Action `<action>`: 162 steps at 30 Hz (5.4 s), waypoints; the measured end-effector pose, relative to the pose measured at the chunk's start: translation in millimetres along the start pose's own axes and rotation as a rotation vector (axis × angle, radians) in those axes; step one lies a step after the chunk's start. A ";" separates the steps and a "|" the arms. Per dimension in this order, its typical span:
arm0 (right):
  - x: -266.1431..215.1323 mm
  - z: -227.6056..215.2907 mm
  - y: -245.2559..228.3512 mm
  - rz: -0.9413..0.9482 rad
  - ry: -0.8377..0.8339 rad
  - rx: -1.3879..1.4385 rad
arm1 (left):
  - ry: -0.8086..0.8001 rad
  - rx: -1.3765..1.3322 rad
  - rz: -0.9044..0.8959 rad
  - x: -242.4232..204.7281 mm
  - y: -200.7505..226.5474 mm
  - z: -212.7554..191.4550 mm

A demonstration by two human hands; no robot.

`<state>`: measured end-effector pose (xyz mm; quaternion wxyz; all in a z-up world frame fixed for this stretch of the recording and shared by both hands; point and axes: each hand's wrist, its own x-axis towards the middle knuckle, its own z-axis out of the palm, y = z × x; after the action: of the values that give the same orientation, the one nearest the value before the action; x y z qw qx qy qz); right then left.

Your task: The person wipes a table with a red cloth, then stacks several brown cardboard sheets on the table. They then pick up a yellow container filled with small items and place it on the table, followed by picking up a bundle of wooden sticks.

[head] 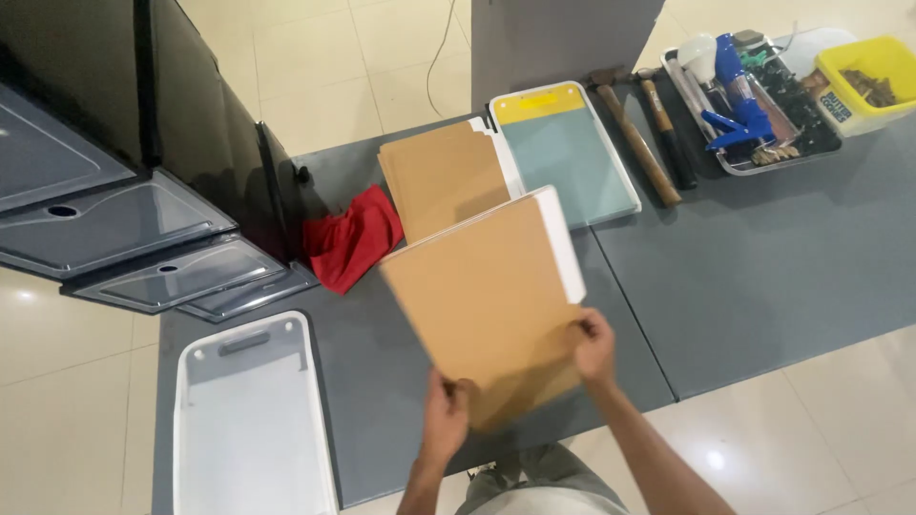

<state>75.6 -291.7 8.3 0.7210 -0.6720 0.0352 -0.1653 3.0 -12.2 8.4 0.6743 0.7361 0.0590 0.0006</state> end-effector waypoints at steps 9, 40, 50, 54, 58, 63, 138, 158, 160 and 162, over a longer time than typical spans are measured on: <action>69.8 -275.8 31.6 0.535 0.390 -0.600 | -0.165 0.080 -0.087 21.8 16.4 30.6; 182.0 -227.3 56.7 -0.139 0.118 -1.282 | 0.563 -0.421 -0.521 181.4 -13.9 27.0; 120.3 17.5 0.6 0.901 -0.284 0.245 | 0.131 -0.562 -0.489 110.4 10.8 45.0; 87.5 23.1 0.8 0.807 -0.126 0.413 | -0.072 -0.352 -0.641 87.8 51.3 39.4; 85.3 -26.4 4.2 0.679 0.028 0.294 | 0.062 -0.304 -0.575 120.7 -35.5 8.0; 71.2 -133.4 -14.5 0.540 0.272 0.135 | 0.228 -0.232 -0.503 176.3 -54.6 -20.6; 16.0 -397.1 -19.3 0.666 0.647 -0.249 | 0.441 0.710 -0.221 213.9 -42.9 24.5; 119.3 -211.4 -27.1 0.398 -0.015 -0.660 | 0.094 -0.174 -0.469 137.2 45.2 60.8; 118.8 -152.1 -33.1 0.521 -0.172 -0.378 | 0.030 -0.303 -0.462 115.9 49.9 80.7; 111.6 -98.9 -40.4 0.752 -0.198 0.070 | 0.026 -0.303 -0.487 96.2 53.5 102.5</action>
<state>146.1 -420.0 57.8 0.7535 -0.6000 0.2038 0.1749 111.4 -110.0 44.6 0.7560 0.5910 0.2419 -0.1435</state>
